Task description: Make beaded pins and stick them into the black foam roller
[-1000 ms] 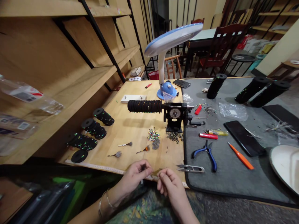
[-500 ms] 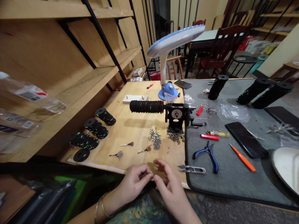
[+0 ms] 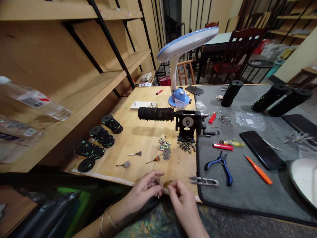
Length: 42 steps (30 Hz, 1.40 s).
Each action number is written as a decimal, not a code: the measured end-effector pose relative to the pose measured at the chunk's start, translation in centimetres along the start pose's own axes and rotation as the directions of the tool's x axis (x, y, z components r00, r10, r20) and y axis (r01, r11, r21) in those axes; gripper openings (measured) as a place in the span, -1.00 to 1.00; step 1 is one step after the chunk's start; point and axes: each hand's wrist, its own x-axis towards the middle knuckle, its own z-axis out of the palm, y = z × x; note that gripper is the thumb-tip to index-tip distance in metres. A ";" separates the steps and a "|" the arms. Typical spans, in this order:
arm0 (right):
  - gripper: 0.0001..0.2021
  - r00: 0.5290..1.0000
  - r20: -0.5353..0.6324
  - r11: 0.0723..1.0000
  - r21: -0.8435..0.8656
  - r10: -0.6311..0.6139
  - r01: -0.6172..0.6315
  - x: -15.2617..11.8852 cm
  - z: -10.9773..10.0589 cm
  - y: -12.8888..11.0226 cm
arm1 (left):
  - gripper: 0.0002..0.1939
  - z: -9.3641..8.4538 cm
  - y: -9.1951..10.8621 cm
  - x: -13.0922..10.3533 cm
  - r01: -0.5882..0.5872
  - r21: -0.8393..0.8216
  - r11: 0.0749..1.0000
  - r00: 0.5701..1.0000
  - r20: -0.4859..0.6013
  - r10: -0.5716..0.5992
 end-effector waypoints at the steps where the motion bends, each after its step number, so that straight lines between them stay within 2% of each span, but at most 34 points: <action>1: -0.65 0.998 -0.015 0.993 0.096 0.068 -0.067 0.0 0.1 0.3 | -0.58 0.0 -0.1 0.1 0.021 -0.065 0.998 1.000 0.009 -0.021; 4: -0.55 0.971 0.016 0.919 0.319 0.239 -0.231 0.1 0.6 0.9 | -0.61 0.0 -0.5 0.3 0.022 -0.143 0.989 1.000 -0.012 -0.024; 9: -0.49 0.955 0.003 0.872 0.406 0.297 -0.272 0.2 0.8 0.7 | -0.63 0.3 -0.8 0.6 0.017 -0.130 0.991 0.998 -0.051 -0.024; 13: -0.50 0.954 -0.025 0.874 0.409 0.299 -0.263 0.1 0.5 -0.1 | -0.64 0.6 -0.8 0.8 0.048 -0.119 0.992 0.996 -0.072 -0.057; 18: -0.55 0.959 -0.082 0.900 0.374 0.271 -0.222 -0.1 0.5 -0.6 | -0.66 1.0 -1.1 0.8 0.035 -0.112 0.993 0.997 -0.061 -0.042; 23: -0.61 0.981 -0.101 0.953 0.273 0.164 -0.131 0.3 0.3 -0.8 | -0.60 1.3 -1.4 0.5 0.044 -0.143 0.989 0.998 -0.036 -0.050; 26: -0.66 0.991 -0.061 0.968 0.231 0.115 -0.098 0.7 0.3 -0.7 | -0.61 1.5 -1.4 0.5 0.055 -0.161 0.985 0.998 -0.009 -0.057; 33: -0.61 0.988 -0.007 0.954 0.261 0.154 -0.147 1.2 0.2 -0.5 | -0.59 1.6 -1.1 0.4 0.045 -0.184 0.982 0.999 0.036 -0.039; 42: -0.55 0.985 -0.031 0.957 0.245 0.171 -0.158 1.0 0.7 1.0 | -0.62 1.6 -1.4 0.7 0.017 -0.180 0.984 0.999 -0.044 -0.026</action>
